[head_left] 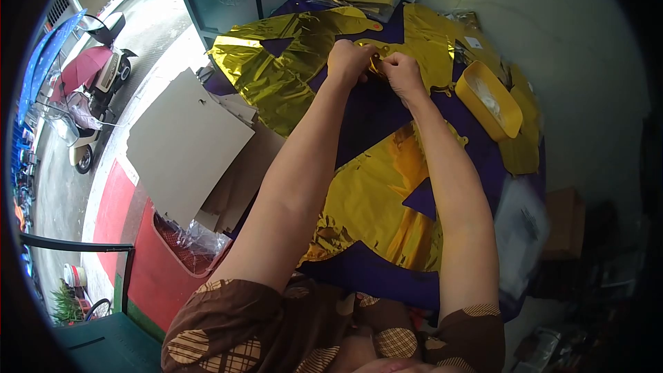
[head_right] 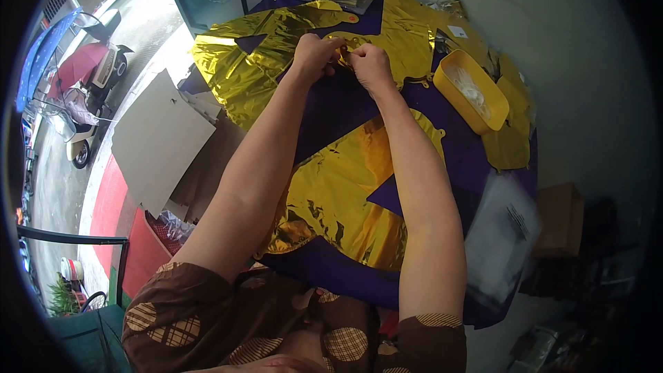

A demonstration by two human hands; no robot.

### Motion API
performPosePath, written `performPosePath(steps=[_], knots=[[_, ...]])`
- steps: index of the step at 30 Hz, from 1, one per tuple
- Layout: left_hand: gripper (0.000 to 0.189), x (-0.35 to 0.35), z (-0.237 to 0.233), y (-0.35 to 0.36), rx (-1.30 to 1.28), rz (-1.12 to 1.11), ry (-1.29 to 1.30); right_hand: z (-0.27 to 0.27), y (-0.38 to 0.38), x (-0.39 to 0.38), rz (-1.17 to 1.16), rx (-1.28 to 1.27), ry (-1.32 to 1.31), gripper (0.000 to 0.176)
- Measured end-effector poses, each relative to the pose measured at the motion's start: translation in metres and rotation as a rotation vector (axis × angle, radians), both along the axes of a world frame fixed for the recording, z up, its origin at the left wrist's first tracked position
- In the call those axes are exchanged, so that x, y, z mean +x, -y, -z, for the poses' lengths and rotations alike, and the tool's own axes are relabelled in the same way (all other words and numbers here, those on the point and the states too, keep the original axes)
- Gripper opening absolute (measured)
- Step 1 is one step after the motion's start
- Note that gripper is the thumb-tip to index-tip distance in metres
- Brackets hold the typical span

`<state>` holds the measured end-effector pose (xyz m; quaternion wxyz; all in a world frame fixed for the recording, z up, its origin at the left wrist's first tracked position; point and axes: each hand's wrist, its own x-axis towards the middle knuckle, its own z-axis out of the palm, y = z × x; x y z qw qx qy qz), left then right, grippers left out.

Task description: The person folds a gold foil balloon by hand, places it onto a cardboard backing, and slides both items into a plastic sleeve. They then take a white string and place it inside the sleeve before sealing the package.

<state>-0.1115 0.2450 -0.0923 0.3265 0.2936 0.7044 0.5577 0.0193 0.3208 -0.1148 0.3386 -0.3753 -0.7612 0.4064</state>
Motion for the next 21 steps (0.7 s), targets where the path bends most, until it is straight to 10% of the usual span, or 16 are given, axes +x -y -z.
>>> performPosePath(steps=[21], knots=[[0.021,0.003,-0.003,-0.001,-0.094,0.002,-0.295,-0.050,-0.046,0.015,0.112,0.247,-0.020,0.014]])
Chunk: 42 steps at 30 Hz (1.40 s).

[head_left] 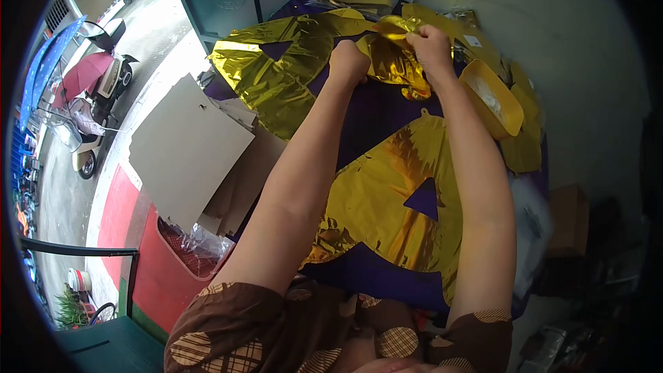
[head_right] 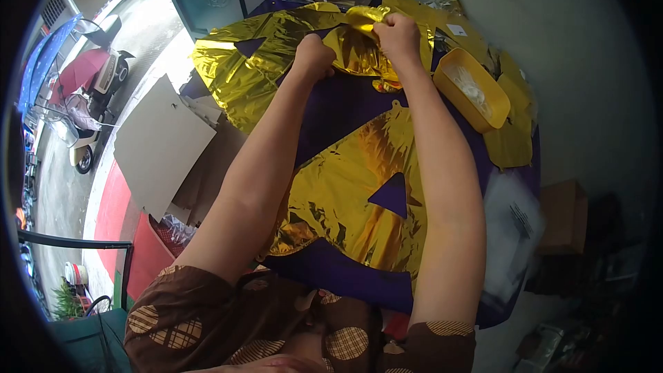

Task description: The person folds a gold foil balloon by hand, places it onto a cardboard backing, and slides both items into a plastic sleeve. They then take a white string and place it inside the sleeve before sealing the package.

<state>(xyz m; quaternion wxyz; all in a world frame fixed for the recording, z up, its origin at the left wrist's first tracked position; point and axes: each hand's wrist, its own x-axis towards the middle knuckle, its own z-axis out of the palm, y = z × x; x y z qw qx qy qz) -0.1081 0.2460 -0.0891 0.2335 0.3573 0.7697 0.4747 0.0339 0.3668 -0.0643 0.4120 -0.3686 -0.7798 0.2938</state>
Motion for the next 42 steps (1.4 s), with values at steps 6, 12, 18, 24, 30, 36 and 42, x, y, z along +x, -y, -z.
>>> performPosePath(steps=[6,12,18,24,30,36,42], knots=[[0.023,0.010,0.003,0.000,-0.046,-0.125,-0.384,-0.029,-0.006,0.008,0.301,0.164,-0.274,0.027],[0.023,0.050,-0.032,-0.017,-0.075,0.008,-0.816,-0.043,-0.017,0.029,0.216,0.125,-0.234,0.018],[0.031,0.082,-0.026,-0.089,-0.110,0.654,-0.906,-0.046,-0.028,0.037,0.069,0.144,-0.339,0.029],[0.052,0.067,0.007,-0.163,-0.320,0.626,-0.908,-0.072,-0.020,0.065,-0.012,0.182,-0.236,0.039],[0.105,0.059,-0.011,-0.179,-0.386,0.609,-0.718,-0.113,-0.008,0.096,0.043,0.329,-0.271,0.043],[0.114,0.040,0.012,-0.227,-0.386,0.698,-0.610,-0.173,0.022,0.146,-0.004,0.359,-0.398,0.044],[0.102,0.043,0.002,-0.216,-0.330,0.766,-0.676,-0.212,0.100,0.187,0.030,0.422,-0.440,0.037]])
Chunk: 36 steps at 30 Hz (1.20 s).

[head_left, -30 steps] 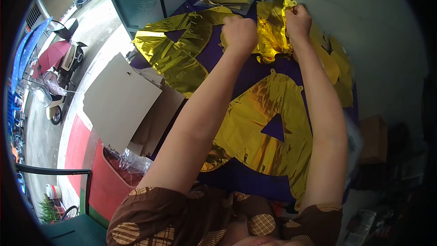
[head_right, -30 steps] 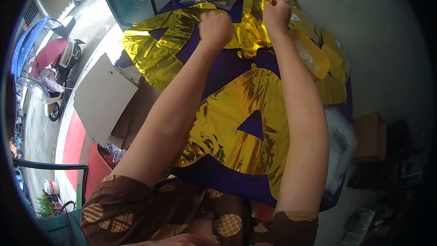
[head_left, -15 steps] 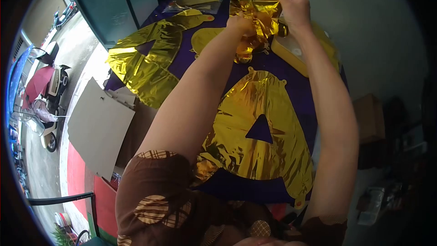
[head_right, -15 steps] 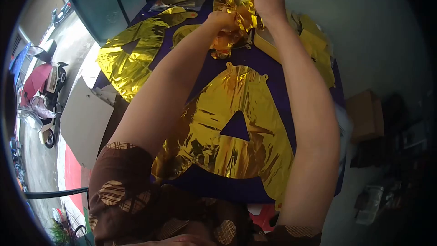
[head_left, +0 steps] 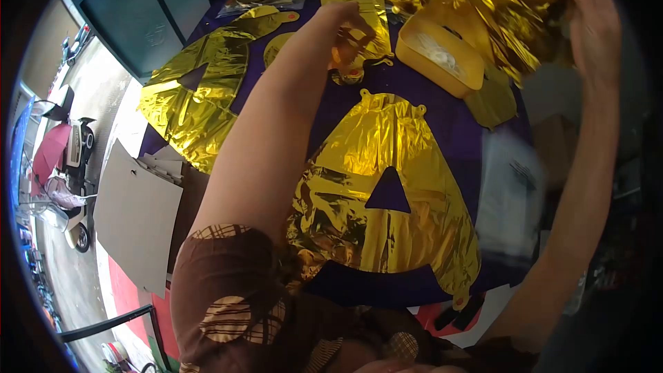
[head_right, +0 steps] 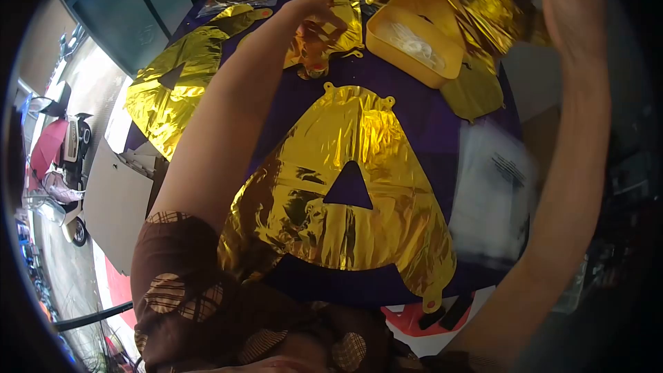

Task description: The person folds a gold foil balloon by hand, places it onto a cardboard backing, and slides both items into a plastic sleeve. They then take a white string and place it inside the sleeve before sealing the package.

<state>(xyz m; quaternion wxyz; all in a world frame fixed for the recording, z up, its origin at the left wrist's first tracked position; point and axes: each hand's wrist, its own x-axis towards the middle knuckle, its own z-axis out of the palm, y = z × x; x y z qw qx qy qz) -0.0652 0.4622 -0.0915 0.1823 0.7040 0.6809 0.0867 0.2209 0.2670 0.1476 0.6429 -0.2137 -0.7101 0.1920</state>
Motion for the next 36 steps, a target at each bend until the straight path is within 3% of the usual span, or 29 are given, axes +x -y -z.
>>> performPosePath(steps=[3,6,8,12,15,17,18,19,22,24,25,27,30,32,36], knots=[[0.101,0.000,0.008,-0.007,0.041,-0.096,0.086,-0.004,0.010,0.070,0.056,0.005,0.280,0.045],[0.058,0.008,-0.015,0.025,0.092,-0.050,0.108,0.014,0.074,0.068,0.100,0.056,0.545,0.047],[0.040,0.016,-0.041,0.053,0.048,-0.028,0.116,0.036,0.110,0.055,0.060,0.038,0.593,0.047],[0.038,0.033,-0.101,0.129,0.025,0.105,-0.159,0.081,0.150,0.040,-0.105,0.001,0.540,0.049],[0.052,0.039,-0.135,0.204,-0.052,0.263,-0.471,0.102,0.173,0.035,0.013,0.081,0.493,0.042],[0.041,0.055,-0.147,0.299,0.097,0.020,-0.122,0.118,0.191,0.035,0.075,0.263,0.537,0.042],[0.049,0.072,-0.164,0.342,-0.128,-0.084,-0.106,0.127,0.201,0.035,0.081,0.337,0.555,0.042],[0.059,0.062,-0.158,0.389,-0.081,0.104,0.194,0.138,0.214,0.035,0.090,0.415,0.573,0.042],[0.107,0.059,-0.105,0.462,-0.519,-0.203,0.860,0.178,0.253,0.033,-0.045,0.499,0.589,0.038],[0.115,0.061,-0.065,0.493,-0.786,-0.246,1.191,0.199,0.274,0.026,-0.081,0.526,0.595,0.037],[0.115,0.064,-0.054,0.504,-0.847,-0.293,1.225,0.207,0.281,0.022,-0.090,0.534,0.594,0.037],[0.096,0.073,-0.043,0.520,-0.846,-0.328,1.353,0.219,0.295,0.017,-0.114,0.531,0.601,0.037],[0.059,0.087,-0.044,0.535,-0.589,-0.395,1.440,0.231,0.310,0.010,-0.139,0.516,0.605,0.038],[0.039,0.082,-0.034,0.536,-0.572,-0.372,1.404,0.236,0.316,0.008,-0.169,0.495,0.648,0.039],[0.023,0.070,-0.034,0.539,-0.509,-0.425,1.350,0.217,0.322,0.012,-0.234,0.296,0.638,0.040]])
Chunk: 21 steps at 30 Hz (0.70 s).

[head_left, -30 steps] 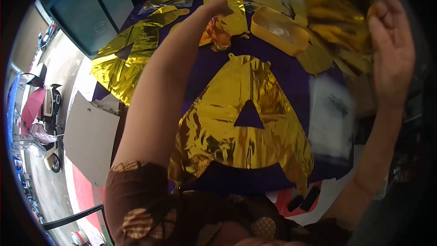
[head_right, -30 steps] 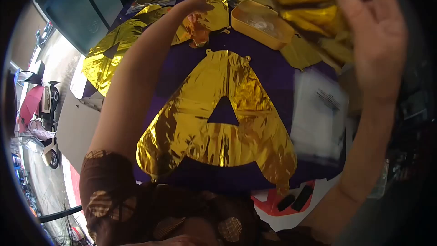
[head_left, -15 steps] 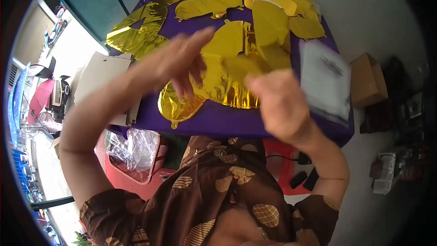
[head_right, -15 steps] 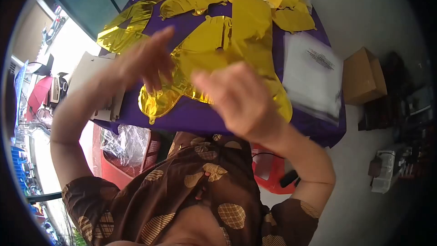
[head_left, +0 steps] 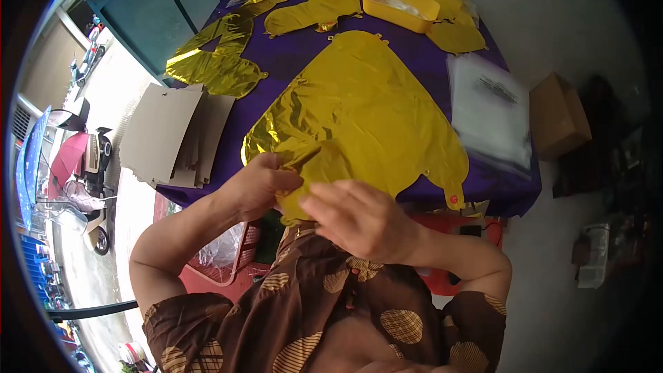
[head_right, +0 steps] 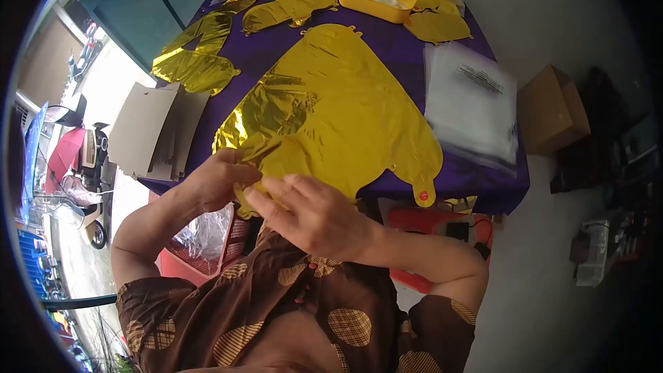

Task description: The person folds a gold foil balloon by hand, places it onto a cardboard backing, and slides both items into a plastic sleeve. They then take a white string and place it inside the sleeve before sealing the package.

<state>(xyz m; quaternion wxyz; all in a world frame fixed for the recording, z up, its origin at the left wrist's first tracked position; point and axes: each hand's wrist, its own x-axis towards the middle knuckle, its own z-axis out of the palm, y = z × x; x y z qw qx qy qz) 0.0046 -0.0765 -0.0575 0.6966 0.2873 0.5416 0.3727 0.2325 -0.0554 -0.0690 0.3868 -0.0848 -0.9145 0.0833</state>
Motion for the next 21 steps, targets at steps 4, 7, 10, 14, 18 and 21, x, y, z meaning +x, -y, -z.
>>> performPosePath(steps=[4,7,10,14,18,21], knots=[[0.012,-0.026,-0.011,0.002,0.001,0.051,-0.127,-0.028,-0.021,0.045,0.229,-0.088,0.106,0.037],[0.013,-0.039,-0.013,0.005,0.001,0.089,-0.172,-0.008,-0.060,0.080,0.480,-0.058,0.256,0.036],[0.013,-0.045,-0.001,0.008,-0.006,0.092,-0.170,0.013,-0.083,0.100,0.570,-0.052,0.396,0.039],[0.015,-0.038,-0.004,0.008,-0.019,0.072,-0.159,0.025,-0.094,0.103,0.560,-0.067,0.485,0.040],[0.016,-0.040,-0.001,0.003,-0.027,0.065,-0.192,0.028,-0.098,0.097,0.584,-0.028,0.508,0.041],[0.016,-0.044,-0.001,-0.003,0.004,0.060,-0.214,0.025,-0.097,0.094,0.586,-0.047,0.513,0.041]])
